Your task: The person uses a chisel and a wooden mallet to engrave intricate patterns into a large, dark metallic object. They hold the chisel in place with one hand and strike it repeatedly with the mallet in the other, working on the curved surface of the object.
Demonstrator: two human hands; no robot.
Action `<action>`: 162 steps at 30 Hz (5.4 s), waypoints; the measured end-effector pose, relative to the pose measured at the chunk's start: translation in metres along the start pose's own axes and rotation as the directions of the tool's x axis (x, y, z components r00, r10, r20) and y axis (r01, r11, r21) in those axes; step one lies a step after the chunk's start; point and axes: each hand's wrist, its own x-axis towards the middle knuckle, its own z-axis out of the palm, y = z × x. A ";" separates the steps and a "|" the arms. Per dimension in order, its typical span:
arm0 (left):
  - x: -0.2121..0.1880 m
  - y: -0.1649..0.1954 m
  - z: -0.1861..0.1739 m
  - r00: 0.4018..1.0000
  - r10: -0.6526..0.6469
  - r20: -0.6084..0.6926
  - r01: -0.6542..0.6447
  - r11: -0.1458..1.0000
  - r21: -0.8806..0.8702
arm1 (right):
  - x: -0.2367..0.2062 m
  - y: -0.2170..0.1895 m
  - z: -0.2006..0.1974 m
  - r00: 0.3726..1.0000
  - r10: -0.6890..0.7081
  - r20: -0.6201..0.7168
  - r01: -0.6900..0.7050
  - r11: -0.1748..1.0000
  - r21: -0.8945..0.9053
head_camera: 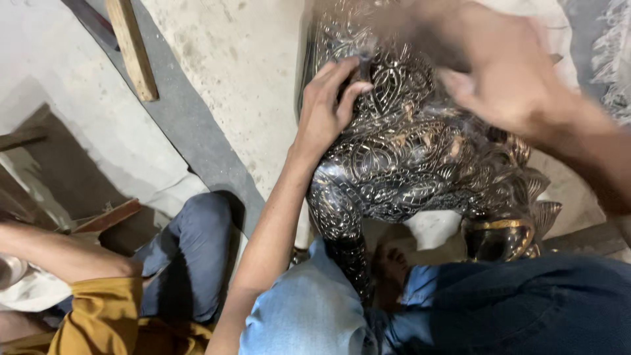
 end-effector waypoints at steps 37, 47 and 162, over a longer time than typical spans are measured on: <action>0.000 0.000 0.004 1.000 0.025 0.007 -0.025 1.000 0.003 | -0.023 0.013 0.021 0.998 -0.067 0.012 0.066 0.997 0.028; 0.005 0.012 -0.004 0.997 0.077 -0.006 -0.077 0.996 -0.035 | -0.015 0.003 0.010 0.992 0.015 0.128 0.001 0.993 -0.120; -0.003 0.021 -0.020 0.996 -0.078 0.041 0.079 0.997 -0.007 | -0.007 -0.005 0.009 0.997 0.077 -0.004 -0.075 0.973 0.218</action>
